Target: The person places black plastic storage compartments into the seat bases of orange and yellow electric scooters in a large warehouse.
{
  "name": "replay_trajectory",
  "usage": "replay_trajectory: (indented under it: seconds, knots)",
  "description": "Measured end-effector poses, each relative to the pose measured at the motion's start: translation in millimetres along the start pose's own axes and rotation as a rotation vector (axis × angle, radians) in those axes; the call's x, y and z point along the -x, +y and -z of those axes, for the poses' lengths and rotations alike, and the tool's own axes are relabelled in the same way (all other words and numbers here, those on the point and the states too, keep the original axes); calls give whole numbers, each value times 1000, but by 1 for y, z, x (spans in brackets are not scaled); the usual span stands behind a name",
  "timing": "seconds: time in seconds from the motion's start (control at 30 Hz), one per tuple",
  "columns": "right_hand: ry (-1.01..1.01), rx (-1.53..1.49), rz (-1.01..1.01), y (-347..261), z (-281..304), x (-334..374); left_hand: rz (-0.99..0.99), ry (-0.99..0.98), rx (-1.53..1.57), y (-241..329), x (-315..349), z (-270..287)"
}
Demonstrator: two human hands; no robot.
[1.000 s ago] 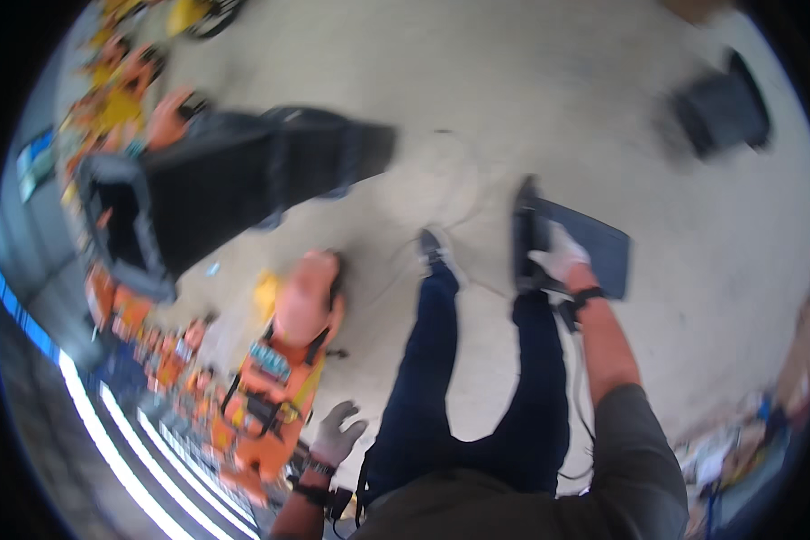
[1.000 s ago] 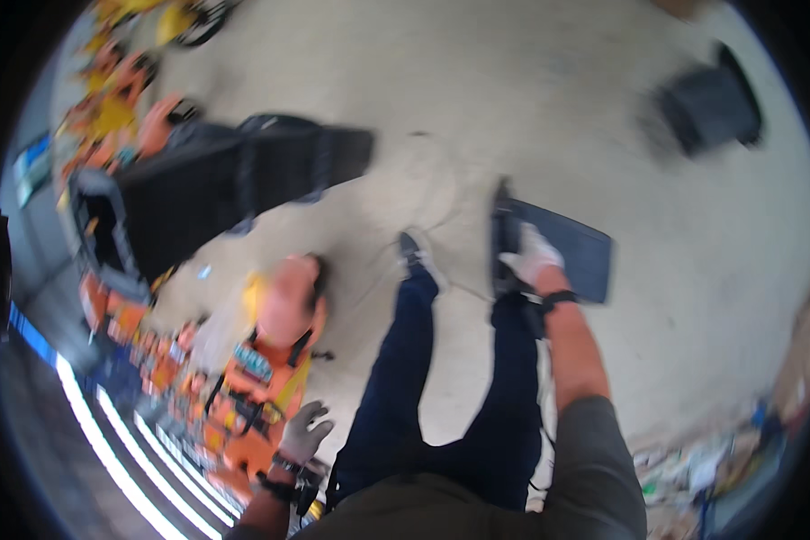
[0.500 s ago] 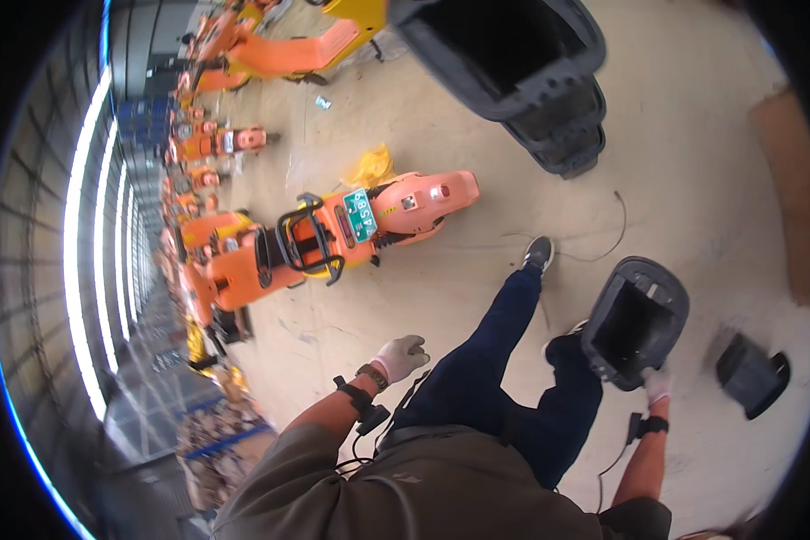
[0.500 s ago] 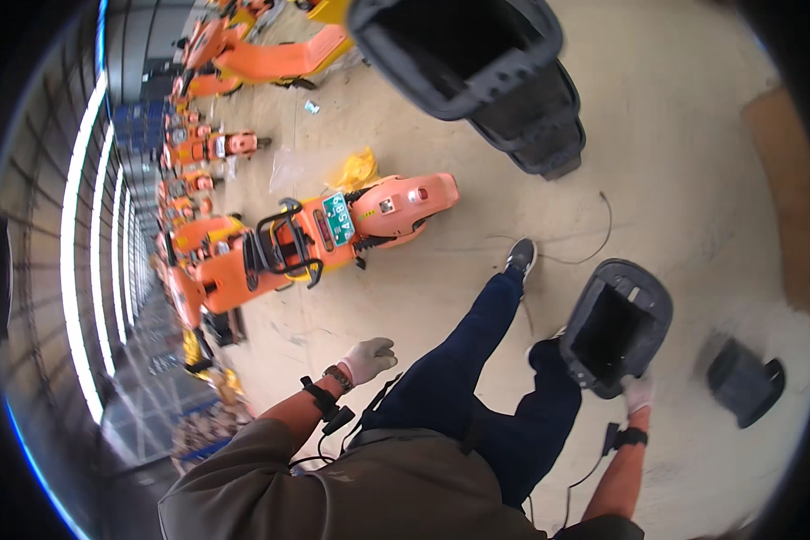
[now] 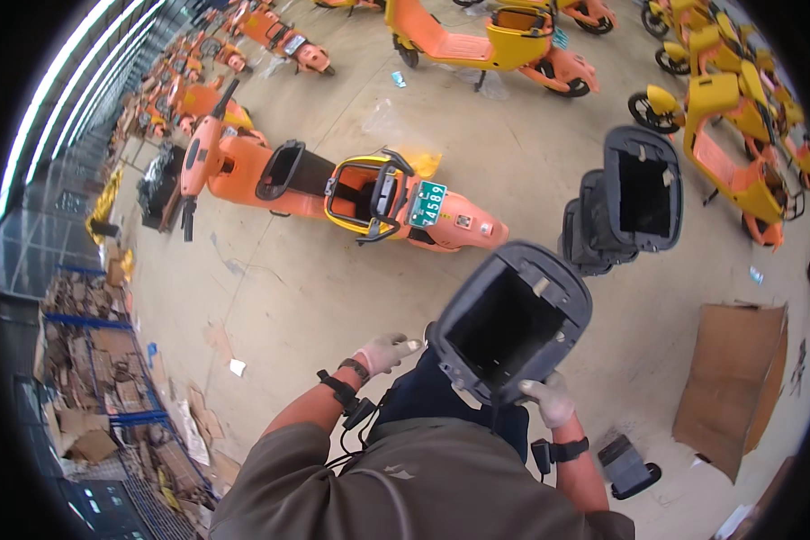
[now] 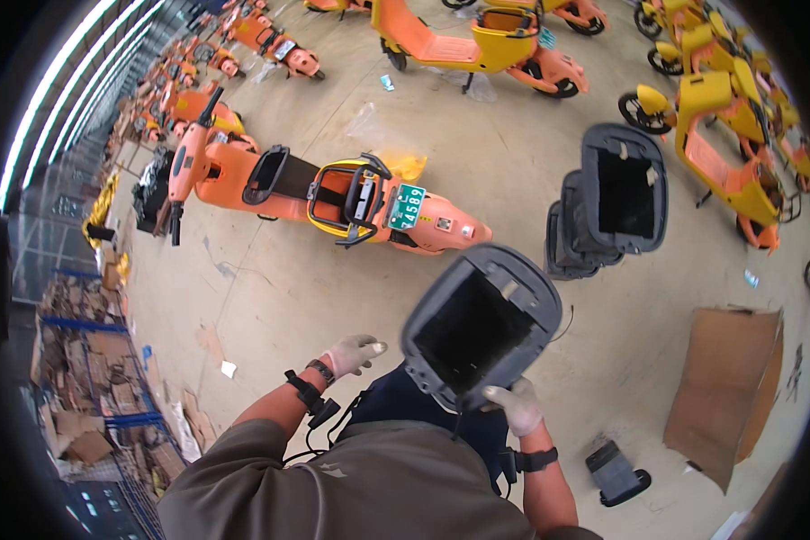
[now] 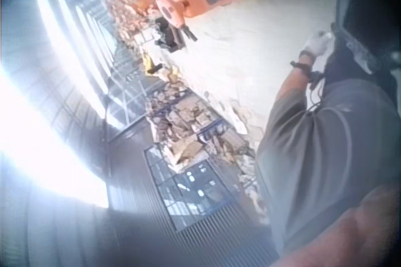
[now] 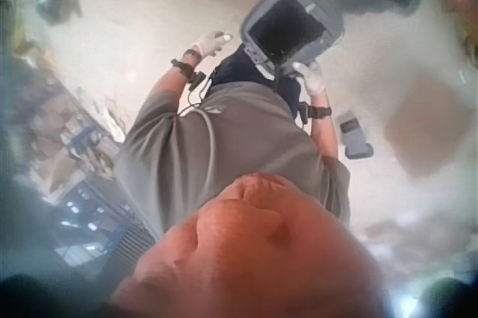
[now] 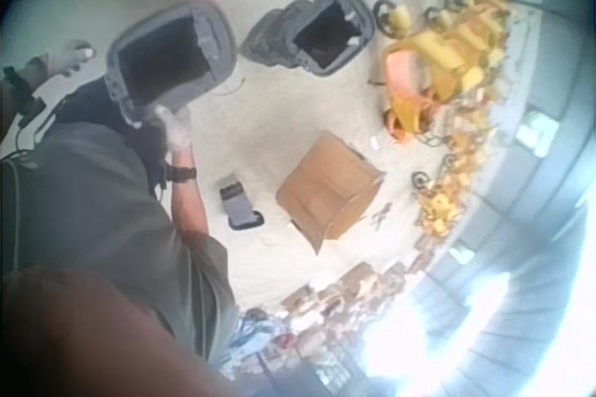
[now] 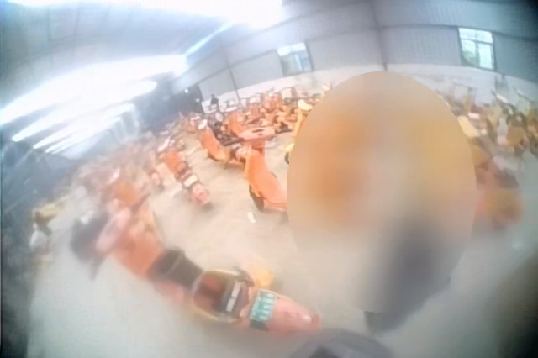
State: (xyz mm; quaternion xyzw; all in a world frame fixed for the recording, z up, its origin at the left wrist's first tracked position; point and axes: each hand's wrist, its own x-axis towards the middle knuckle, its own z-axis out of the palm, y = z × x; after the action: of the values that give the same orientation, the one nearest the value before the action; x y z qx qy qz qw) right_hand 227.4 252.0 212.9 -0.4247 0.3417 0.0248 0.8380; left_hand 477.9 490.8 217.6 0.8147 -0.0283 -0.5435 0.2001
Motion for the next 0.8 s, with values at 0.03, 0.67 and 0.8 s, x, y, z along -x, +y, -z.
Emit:
replay_trajectory:
  seconds: [0.03,0.67,0.8]
  knots:
    - [-2,28,-2,-17,-22,-11,-9,-3,27,-14,-1,12]
    - [-1096,1227,-299,-61,-352,-183,-448,929,1402,-160,107,149]
    - [-1056,1352,23,-79,-320,-235,-275,969,1024,-149,125,201]
